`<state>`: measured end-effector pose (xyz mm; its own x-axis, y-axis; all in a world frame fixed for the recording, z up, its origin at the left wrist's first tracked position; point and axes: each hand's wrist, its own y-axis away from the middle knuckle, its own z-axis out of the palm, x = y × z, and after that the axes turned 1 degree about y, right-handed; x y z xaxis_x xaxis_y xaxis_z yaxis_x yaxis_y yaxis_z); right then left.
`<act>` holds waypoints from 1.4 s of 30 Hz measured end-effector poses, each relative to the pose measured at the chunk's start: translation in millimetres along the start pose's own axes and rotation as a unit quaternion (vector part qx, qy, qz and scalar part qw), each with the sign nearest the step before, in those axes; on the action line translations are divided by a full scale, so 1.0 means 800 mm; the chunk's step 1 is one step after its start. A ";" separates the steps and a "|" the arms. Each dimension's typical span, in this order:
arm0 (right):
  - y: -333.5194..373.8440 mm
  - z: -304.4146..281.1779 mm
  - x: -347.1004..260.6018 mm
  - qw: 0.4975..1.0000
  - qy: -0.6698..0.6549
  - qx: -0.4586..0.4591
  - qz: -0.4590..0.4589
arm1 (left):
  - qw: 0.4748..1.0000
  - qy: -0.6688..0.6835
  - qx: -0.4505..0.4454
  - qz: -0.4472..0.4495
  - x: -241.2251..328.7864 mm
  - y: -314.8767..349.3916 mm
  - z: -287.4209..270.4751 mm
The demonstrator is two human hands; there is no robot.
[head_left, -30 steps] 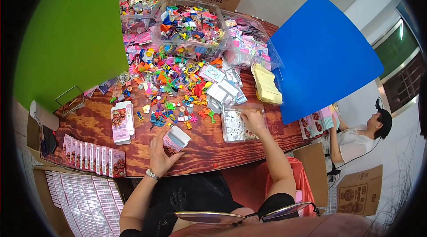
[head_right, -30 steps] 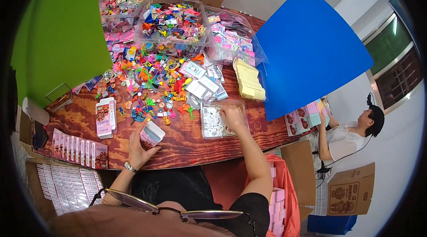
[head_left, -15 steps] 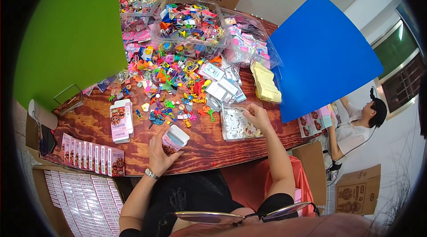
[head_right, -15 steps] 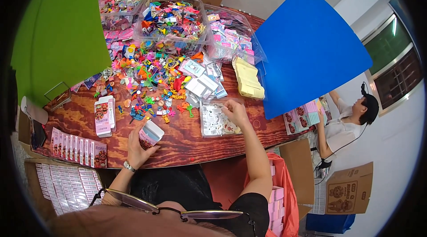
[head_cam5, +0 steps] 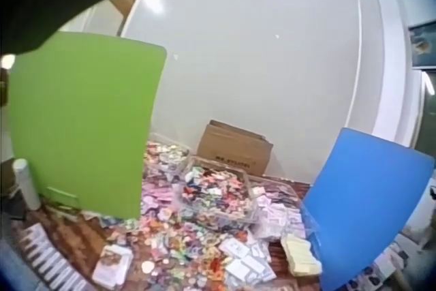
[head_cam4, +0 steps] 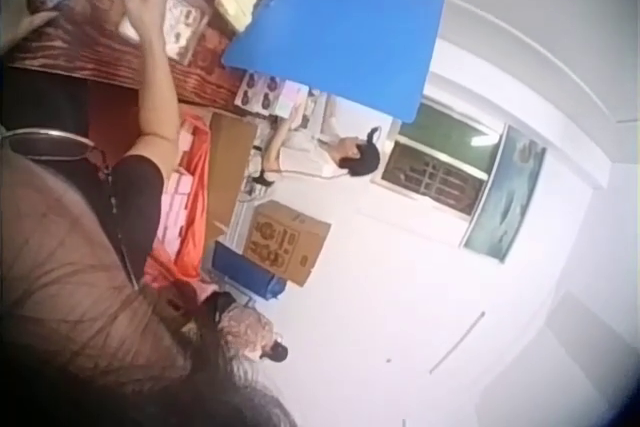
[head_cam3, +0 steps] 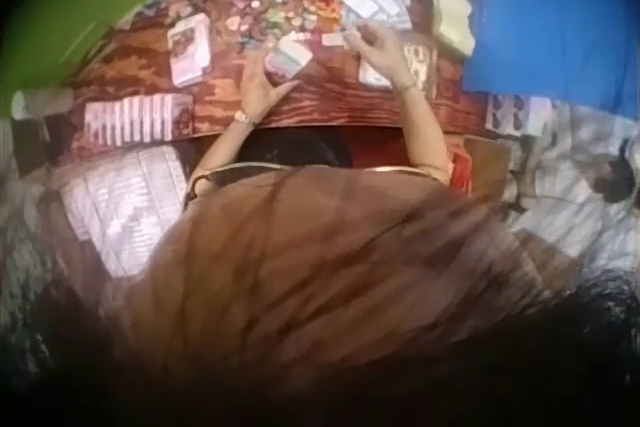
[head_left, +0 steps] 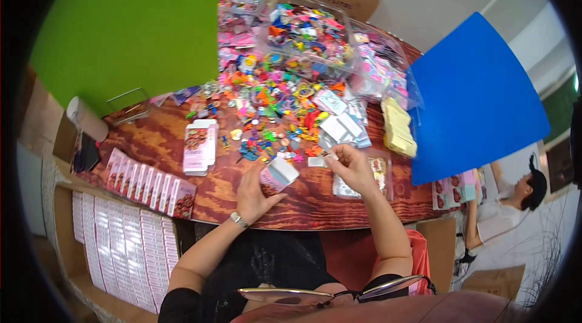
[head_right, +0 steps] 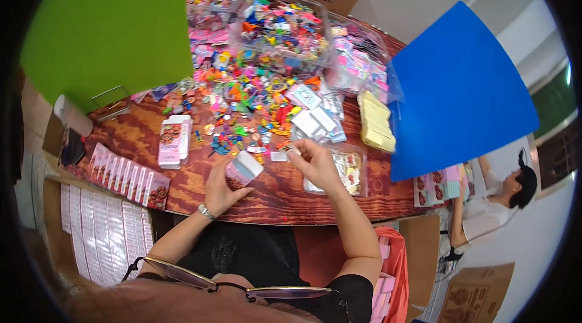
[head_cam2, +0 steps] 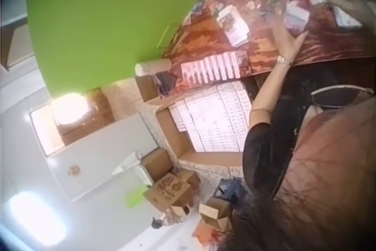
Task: Packing small items into pink retail boxes and then organizing those boxes into a larger shipping container.
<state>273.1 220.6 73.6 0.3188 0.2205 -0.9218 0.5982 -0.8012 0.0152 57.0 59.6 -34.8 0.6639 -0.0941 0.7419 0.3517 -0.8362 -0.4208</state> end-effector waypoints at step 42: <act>0.027 0.161 -0.023 0.906 0.207 0.022 -0.368 | 0.983 0.076 0.092 0.139 -0.009 0.003 -0.044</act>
<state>185.8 127.4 41.2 0.0999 0.8866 -0.4517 0.7335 -0.3723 -0.5686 29.9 38.9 -22.8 0.6496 -0.3970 0.6484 0.2939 -0.6554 -0.6957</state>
